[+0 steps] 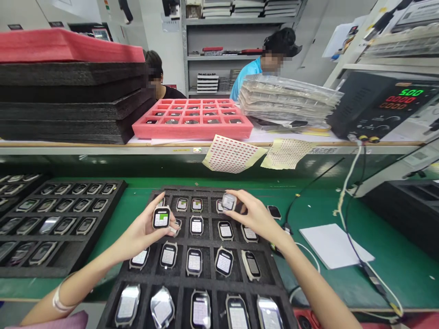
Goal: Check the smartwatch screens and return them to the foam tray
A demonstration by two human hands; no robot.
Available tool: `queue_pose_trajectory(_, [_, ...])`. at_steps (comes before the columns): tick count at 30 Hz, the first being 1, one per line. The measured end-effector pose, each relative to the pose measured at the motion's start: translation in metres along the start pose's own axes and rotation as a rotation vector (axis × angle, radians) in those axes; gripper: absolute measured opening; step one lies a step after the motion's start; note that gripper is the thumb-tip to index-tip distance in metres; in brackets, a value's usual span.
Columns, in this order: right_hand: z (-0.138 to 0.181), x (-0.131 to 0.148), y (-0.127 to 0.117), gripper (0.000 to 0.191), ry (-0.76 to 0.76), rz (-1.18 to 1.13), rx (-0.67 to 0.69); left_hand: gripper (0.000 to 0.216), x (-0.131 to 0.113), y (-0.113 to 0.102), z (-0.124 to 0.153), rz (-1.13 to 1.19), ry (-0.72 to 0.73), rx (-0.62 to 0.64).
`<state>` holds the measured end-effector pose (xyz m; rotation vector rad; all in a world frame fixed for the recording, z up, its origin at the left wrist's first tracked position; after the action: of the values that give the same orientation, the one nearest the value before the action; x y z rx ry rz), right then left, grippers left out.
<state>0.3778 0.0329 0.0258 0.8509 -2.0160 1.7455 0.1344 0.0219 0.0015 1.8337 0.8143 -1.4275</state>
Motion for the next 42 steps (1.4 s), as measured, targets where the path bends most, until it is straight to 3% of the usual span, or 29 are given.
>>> queue_pose_trajectory(3, [-0.003,-0.029,-0.002,0.045,-0.077,0.215,-0.009,0.056,0.006,-0.025,0.013,-0.463,0.024,-0.001])
queue_pose_trajectory(6, [0.003,-0.044,0.002,0.046,-0.103,0.285,0.029,0.037,0.011,-0.044,0.021,-0.875,0.063,0.034])
queue_pose_trajectory(11, [0.014,-0.045,0.001,0.047,-0.091,0.316,0.085,0.032,0.019,-0.052,0.023,-1.178,0.147,0.149])
queue_pose_trajectory(15, [0.022,-0.036,-0.016,0.042,-0.075,0.347,0.034,0.034,0.019,-0.061,0.019,-1.218,0.149,0.159])
queue_pose_trajectory(18, [0.039,-0.028,-0.012,0.026,-0.072,0.349,0.162,0.036,0.015,-0.059,0.016,-1.219,0.135,0.188])
queue_pose_trajectory(22, [0.059,-0.022,-0.003,0.032,-0.082,0.417,0.304,0.035,0.006,-0.031,0.007,-1.236,0.15,0.311])
queue_pose_trajectory(27, [0.05,-0.014,0.009,0.035,-0.123,0.586,0.373,0.025,0.006,0.016,-0.015,-1.397,0.165,0.535])
queue_pose_trajectory(30, [0.042,-0.007,0.013,0.033,-0.137,0.651,0.388,0.021,0.014,0.028,-0.025,-1.511,0.144,0.649])
queue_pose_trajectory(34, [0.043,-0.011,0.015,0.032,-0.107,0.446,0.426,0.027,0.02,0.03,-0.031,-1.609,0.175,0.689])
queue_pose_trajectory(37, [0.046,-0.024,0.01,0.036,-0.059,0.186,0.399,0.026,0.021,0.023,-0.028,-1.467,0.189,0.674])
queue_pose_trajectory(42, [0.056,-0.041,-0.008,0.043,0.073,-0.177,0.24,0.031,0.011,-0.006,-0.022,-0.862,0.112,0.497])
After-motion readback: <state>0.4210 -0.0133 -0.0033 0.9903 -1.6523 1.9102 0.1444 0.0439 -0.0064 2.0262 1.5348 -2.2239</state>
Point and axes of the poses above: each hand's wrist, its own z-axis away from the middle knuckle, its own y-axis out of the palm, x = y × z, the point moved 10 cm from there along -z, towards the middle knuckle, and after that the axes turned 6 degrees about y, right-handed, at the moved point
